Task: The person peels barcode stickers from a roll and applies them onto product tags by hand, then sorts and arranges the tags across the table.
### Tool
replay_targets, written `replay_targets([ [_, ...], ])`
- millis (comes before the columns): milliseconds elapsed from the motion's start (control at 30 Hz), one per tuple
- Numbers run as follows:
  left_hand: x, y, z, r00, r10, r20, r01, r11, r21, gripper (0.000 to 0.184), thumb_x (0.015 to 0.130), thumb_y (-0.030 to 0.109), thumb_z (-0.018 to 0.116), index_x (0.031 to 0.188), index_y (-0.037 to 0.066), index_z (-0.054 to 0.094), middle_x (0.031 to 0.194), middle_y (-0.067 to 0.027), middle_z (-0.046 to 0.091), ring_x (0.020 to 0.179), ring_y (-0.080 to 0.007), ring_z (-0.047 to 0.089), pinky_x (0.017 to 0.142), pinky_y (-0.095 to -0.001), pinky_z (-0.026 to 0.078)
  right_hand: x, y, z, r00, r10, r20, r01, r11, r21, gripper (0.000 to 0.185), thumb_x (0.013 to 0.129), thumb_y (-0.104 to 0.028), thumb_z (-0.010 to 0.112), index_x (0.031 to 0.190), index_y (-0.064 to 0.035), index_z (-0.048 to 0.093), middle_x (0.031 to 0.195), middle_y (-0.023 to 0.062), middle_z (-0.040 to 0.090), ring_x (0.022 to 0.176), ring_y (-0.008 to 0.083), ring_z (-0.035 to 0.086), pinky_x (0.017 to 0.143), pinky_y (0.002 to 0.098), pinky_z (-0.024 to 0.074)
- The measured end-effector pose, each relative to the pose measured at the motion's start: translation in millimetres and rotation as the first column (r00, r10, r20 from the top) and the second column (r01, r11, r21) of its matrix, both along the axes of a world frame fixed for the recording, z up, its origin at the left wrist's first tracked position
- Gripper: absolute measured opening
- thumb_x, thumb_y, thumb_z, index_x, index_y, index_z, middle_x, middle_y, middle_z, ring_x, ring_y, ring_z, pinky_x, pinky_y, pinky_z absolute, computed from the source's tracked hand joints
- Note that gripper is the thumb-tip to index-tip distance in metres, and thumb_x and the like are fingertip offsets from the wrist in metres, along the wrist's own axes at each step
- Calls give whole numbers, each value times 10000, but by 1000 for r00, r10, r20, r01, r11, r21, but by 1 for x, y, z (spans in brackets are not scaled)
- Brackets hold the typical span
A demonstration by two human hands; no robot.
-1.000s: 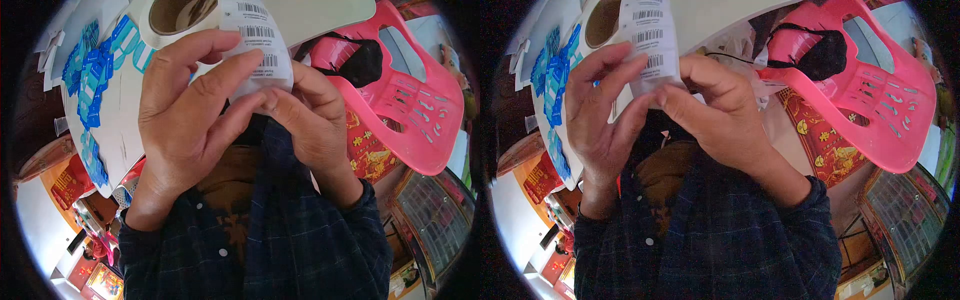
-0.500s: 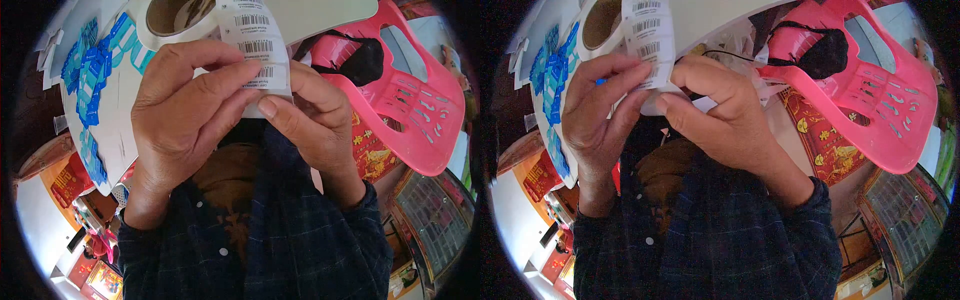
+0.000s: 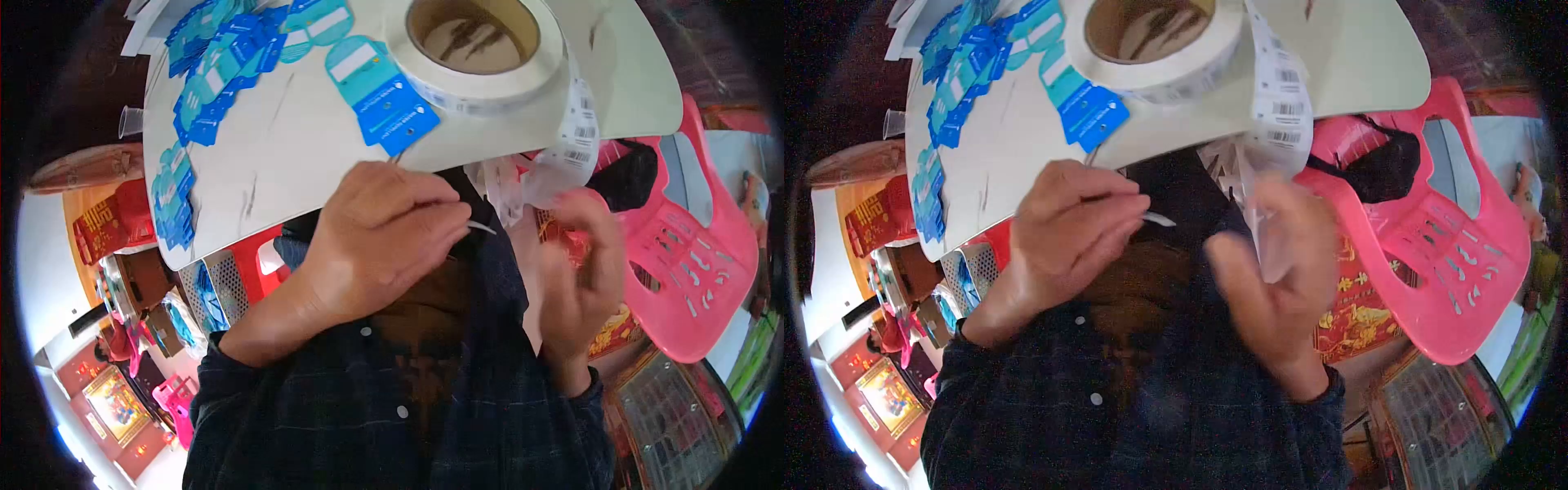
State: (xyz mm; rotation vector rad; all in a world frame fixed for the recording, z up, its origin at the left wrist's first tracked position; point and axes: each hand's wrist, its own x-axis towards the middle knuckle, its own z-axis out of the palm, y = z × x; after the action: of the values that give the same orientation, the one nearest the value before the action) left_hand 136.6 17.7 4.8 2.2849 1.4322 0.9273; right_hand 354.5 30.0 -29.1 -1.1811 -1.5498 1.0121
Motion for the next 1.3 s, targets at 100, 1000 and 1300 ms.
replay_targets([
  [100,-7,-10,-5,999,-7,-42,10,998,62,200,751,49,763,947,48,719,1048,-57,663,843,-207,593,770,-333,476,-18,-8,11,955,284,-83,-291,952,-93,385,812,-77,748,1173,9,645,1062,111,676,910,232,608,874,326,473],
  [1000,-116,-113,-17,768,124,628,82,954,-288,275,836,108,755,1087,9,700,965,-97,696,780,-228,608,722,-300,469,-128,-38,38,773,633,-30,-622,749,-226,133,874,-34,688,1001,-6,715,939,61,723,729,141,609,668,245,461],
  [1300,-124,-130,-9,782,243,574,48,895,-444,263,816,18,707,1077,-10,714,936,-95,677,803,-198,597,738,-280,464,-135,-53,37,751,654,89,-657,754,4,152,857,-17,707,1008,-31,703,971,77,712,819,202,656,735,282,495],
])
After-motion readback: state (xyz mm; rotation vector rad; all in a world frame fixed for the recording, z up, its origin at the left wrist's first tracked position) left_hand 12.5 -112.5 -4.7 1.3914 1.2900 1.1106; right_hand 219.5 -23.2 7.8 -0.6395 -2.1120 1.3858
